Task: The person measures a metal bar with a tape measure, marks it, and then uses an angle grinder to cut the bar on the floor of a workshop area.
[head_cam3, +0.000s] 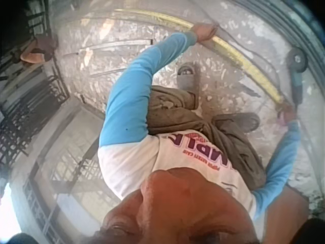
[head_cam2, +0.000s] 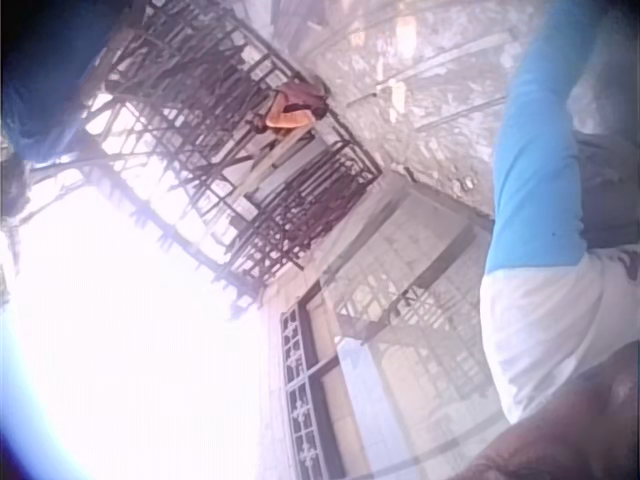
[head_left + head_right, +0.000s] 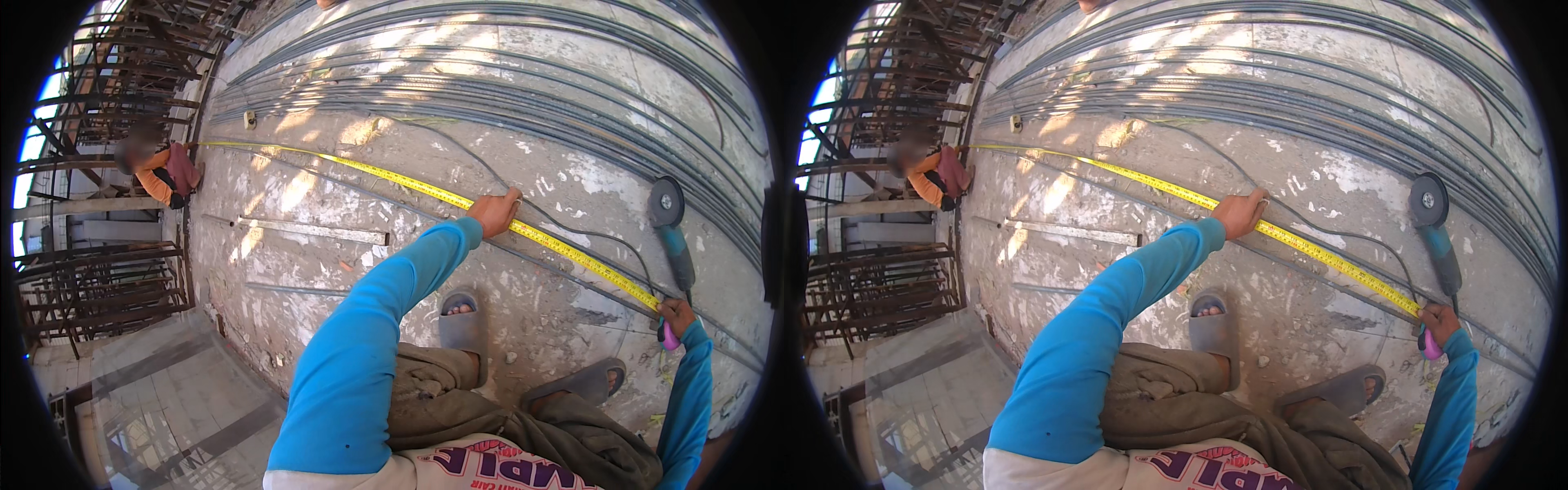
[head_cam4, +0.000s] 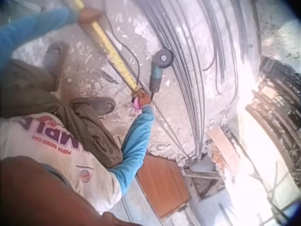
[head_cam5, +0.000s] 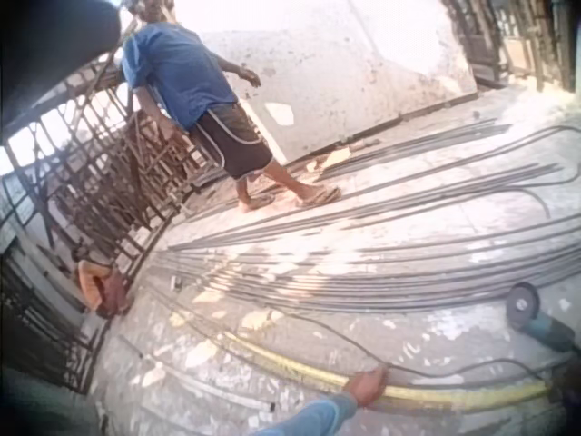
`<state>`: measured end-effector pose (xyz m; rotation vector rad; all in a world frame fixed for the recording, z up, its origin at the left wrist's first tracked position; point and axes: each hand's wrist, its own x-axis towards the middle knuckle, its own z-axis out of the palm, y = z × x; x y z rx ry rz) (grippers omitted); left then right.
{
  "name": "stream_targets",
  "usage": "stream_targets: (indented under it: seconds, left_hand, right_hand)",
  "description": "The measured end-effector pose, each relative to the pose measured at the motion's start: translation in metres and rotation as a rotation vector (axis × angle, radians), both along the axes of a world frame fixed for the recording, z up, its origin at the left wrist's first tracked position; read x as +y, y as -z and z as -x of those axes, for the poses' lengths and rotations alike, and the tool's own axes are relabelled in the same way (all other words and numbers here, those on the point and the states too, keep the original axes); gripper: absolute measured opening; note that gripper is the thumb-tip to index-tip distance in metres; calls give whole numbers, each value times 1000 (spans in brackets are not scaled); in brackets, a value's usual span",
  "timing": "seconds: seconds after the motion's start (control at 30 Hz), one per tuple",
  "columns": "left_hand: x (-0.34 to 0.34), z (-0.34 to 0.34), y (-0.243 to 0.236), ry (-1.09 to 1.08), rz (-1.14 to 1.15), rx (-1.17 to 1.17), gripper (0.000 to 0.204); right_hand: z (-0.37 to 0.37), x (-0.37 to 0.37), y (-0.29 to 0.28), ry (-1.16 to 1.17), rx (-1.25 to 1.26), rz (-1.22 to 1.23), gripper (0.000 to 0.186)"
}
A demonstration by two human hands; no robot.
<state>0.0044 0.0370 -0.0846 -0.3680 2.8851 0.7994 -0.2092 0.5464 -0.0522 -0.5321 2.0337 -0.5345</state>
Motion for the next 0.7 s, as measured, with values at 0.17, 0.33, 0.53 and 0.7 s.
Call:
stream_targets:
  seconds: [0.17, 0.33, 0.53, 0.7]
  left_hand:
    - [-6, 25, -15, 5, -3, -44, 20]
    - [-5, 19, -10, 10, -10, -95, 20]
    - [-1, 15, -1, 9, -17, -75, 22]
    - [6, 18, -1, -21, -41, -54, 21]
  right_hand:
    - [5, 8, 11, 36, -6, 16, 34]
    - [5, 4, 7, 50, -46, 62, 34]
    - [1, 0, 1, 43, -42, 25, 34]
    - [6, 6, 0, 87, -61, -10, 32]
